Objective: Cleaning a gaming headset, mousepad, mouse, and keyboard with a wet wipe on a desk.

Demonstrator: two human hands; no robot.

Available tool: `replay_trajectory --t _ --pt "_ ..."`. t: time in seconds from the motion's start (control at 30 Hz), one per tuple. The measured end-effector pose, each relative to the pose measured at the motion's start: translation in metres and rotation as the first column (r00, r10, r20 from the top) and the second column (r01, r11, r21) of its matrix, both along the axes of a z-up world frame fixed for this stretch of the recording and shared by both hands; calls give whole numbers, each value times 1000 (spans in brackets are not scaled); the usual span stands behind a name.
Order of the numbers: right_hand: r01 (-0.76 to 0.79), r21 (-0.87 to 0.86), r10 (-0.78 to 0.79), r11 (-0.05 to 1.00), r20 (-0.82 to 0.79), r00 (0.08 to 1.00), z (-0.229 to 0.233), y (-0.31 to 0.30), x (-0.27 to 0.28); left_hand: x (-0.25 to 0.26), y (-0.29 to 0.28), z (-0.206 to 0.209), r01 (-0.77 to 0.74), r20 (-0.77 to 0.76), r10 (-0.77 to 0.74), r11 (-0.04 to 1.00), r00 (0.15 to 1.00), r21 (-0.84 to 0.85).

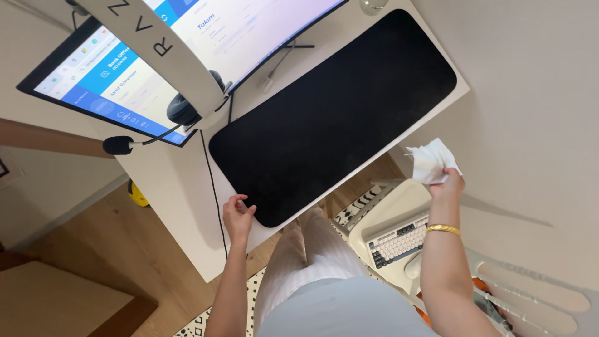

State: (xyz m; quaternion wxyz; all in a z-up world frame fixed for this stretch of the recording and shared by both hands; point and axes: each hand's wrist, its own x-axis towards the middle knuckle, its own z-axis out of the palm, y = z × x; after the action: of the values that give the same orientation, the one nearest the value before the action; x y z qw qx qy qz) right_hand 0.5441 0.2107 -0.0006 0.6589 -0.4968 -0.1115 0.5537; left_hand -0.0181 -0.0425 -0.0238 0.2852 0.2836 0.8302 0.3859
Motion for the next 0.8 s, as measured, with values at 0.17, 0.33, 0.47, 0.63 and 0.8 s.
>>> replay_trajectory --t 0.17,0.33,0.47,0.63,0.8 --pt "5 6 -5 1000 -30 1000 1 -16 18 1 -2 -2 -13 15 13 1000 1000 26" --pt "52 -48 -54 998 -34 998 -6 -12 23 4 -3 -5 -29 15 28 997 999 67" --pt "39 -35 -39 999 16 999 5 2 1 5 -3 -4 -16 -23 17 998 1000 65" --pt "-345 -10 345 939 -6 939 13 43 -79 -2 2 -7 23 -68 -25 1000 997 -21" --pt "-578 -9 577 816 75 813 25 112 -150 -6 0 -28 -3 -95 -4 997 995 -72"
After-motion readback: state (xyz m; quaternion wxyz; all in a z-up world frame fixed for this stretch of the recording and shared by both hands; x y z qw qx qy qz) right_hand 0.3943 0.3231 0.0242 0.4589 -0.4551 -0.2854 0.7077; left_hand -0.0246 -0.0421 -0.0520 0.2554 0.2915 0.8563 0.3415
